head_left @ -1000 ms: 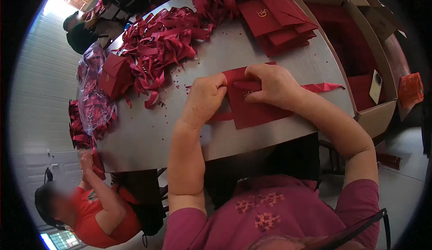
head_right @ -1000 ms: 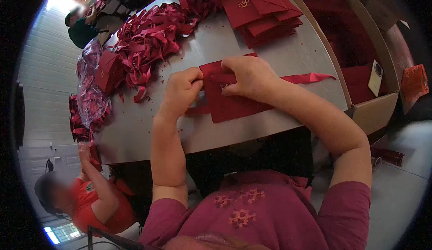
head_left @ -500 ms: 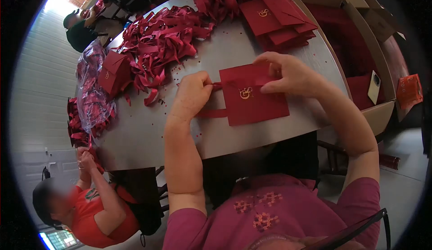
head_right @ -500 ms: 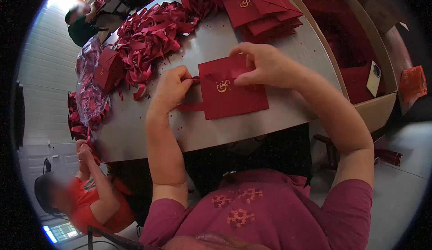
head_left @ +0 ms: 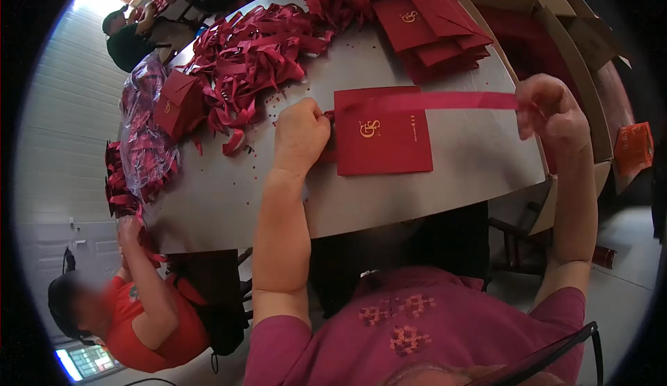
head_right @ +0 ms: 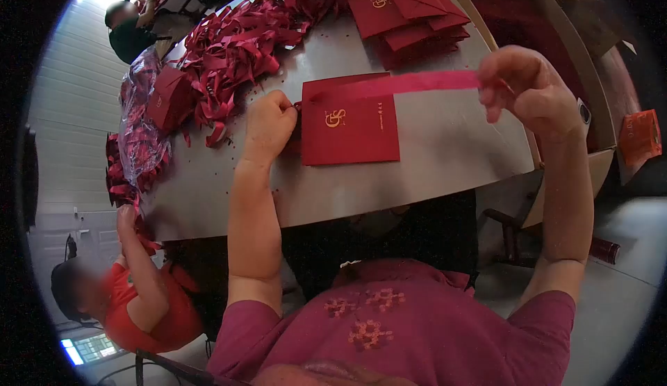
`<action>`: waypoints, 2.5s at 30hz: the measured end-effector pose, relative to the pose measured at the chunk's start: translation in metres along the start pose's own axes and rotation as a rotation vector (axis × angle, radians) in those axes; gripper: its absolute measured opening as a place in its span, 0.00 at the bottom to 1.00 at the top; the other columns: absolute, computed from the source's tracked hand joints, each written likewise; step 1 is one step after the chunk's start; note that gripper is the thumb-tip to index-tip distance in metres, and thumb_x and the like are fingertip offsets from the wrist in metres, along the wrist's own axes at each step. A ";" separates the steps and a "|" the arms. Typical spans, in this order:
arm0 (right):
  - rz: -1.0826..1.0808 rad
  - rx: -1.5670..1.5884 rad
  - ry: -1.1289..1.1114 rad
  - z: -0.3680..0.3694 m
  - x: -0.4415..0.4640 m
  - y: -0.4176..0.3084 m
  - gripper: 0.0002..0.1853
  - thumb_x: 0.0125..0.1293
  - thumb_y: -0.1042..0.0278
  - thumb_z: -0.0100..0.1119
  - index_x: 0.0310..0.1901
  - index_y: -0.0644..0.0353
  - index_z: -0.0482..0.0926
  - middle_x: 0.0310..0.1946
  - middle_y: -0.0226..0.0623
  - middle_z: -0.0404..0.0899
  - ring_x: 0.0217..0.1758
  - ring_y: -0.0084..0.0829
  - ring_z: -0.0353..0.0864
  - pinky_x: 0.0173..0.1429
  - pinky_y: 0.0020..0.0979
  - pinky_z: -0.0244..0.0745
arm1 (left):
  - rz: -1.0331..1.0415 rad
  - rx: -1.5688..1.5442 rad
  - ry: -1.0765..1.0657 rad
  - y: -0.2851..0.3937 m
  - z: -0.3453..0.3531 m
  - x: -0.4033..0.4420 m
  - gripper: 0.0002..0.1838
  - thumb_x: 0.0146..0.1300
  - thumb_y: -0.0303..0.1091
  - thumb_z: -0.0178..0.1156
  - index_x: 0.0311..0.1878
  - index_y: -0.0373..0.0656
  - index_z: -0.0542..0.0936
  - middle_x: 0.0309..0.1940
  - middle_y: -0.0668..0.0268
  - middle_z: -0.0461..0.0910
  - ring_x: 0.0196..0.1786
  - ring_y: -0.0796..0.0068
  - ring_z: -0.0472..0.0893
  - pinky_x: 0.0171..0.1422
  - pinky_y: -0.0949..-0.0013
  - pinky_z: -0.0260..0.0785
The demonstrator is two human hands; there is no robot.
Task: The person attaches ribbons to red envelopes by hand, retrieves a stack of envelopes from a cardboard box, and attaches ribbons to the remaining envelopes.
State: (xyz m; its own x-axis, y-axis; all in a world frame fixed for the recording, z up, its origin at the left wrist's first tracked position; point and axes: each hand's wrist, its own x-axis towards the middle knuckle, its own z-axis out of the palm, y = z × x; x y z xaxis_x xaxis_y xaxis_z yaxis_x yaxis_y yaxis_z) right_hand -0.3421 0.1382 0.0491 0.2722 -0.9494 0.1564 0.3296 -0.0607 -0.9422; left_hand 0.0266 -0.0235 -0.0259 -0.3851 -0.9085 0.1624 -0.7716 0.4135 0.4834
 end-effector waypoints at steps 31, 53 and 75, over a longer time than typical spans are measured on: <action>0.284 -0.352 0.011 0.095 0.087 0.120 0.12 0.66 0.69 0.62 0.47 0.67 0.80 0.30 0.33 0.81 0.26 0.21 0.80 0.29 0.24 0.76 | -0.504 -1.074 -0.261 0.025 -0.033 -0.034 0.12 0.55 0.17 0.64 0.44 0.34 0.78 0.28 0.68 0.79 0.17 0.89 0.67 0.20 0.84 0.54; 0.335 -0.235 -0.077 0.086 0.093 0.113 0.08 0.62 0.68 0.65 0.37 0.64 0.80 0.26 0.32 0.81 0.25 0.21 0.82 0.28 0.21 0.76 | -0.167 -1.189 -0.313 0.056 -0.032 -0.037 0.24 0.51 0.12 0.56 0.51 0.42 0.69 0.44 0.59 0.79 0.27 0.89 0.71 0.25 0.86 0.59; -0.341 -0.902 0.068 0.117 0.091 0.126 0.06 0.56 0.73 0.64 0.32 0.63 0.77 0.27 0.44 0.77 0.31 0.43 0.78 0.36 0.36 0.72 | -0.440 -1.241 -0.240 0.039 -0.017 -0.050 0.06 0.59 0.23 0.63 0.39 0.37 0.77 0.25 0.66 0.79 0.18 0.78 0.73 0.22 0.76 0.64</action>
State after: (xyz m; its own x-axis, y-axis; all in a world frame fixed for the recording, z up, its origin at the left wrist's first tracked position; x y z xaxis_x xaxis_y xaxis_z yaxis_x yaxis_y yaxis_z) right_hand -0.1697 0.0803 -0.0206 0.2277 -0.8512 0.4730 -0.4444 -0.5230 -0.7273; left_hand 0.0246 0.0371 -0.0011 -0.4027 -0.8648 -0.3000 0.0645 -0.3537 0.9331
